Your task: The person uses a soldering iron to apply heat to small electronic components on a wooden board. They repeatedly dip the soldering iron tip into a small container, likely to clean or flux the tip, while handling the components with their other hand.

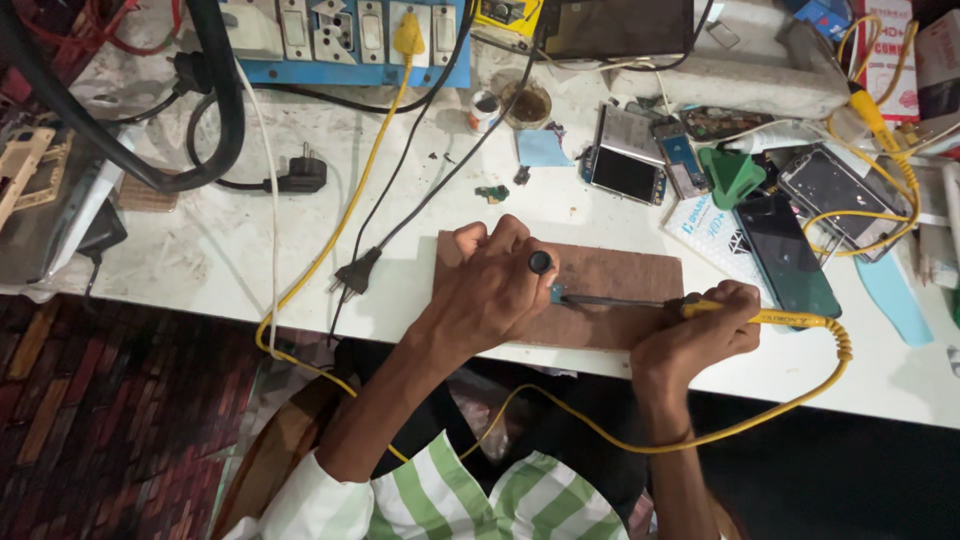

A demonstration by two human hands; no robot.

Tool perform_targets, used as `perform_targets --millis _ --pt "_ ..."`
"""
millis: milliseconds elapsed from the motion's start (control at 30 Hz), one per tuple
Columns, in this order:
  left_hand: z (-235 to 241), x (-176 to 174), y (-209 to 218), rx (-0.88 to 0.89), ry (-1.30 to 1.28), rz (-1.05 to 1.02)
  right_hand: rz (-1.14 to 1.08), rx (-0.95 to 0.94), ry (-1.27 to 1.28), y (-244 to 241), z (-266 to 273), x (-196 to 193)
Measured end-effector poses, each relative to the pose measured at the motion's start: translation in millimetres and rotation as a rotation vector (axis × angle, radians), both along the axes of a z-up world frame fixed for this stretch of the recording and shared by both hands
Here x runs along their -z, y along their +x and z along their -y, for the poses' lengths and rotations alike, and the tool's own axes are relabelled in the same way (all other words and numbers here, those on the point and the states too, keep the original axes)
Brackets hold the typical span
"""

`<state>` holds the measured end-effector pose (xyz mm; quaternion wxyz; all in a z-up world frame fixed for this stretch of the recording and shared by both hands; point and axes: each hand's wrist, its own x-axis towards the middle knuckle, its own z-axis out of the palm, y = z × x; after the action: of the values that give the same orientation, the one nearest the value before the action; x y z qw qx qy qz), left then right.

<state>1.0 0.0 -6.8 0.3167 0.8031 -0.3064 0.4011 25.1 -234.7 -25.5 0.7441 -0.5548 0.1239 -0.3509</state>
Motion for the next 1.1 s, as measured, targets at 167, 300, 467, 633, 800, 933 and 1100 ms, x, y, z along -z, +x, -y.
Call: perform_targets --millis 167,300,467,633,800,933,1100 --pt "2 0 -2 -0.029 0.04 -0.097 0.023 0.037 -0.015 7 2 -5" --pt "1 -3 -3 -0.005 0.006 -0.044 0.059 0.004 -0.039 6 -1 -7" --pt "0 -4 -6 -0.013 0.057 -0.133 0.022 0.014 0.014 3 -5 -8" --pt "2 -1 -2 0.002 0.019 -0.036 0.078 -0.043 -0.079 1 -7 -11" --pt "3 4 -2 0.013 -0.008 -0.03 0.022 -0.02 -0.029 -1 -8 -14" --pt "4 7 0 0.013 -0.015 0.0 0.024 -0.028 -0.029 0 -8 -13" --pt "3 7 0 -0.019 0.038 -0.021 0.085 -0.019 -0.083 4 -4 -8"
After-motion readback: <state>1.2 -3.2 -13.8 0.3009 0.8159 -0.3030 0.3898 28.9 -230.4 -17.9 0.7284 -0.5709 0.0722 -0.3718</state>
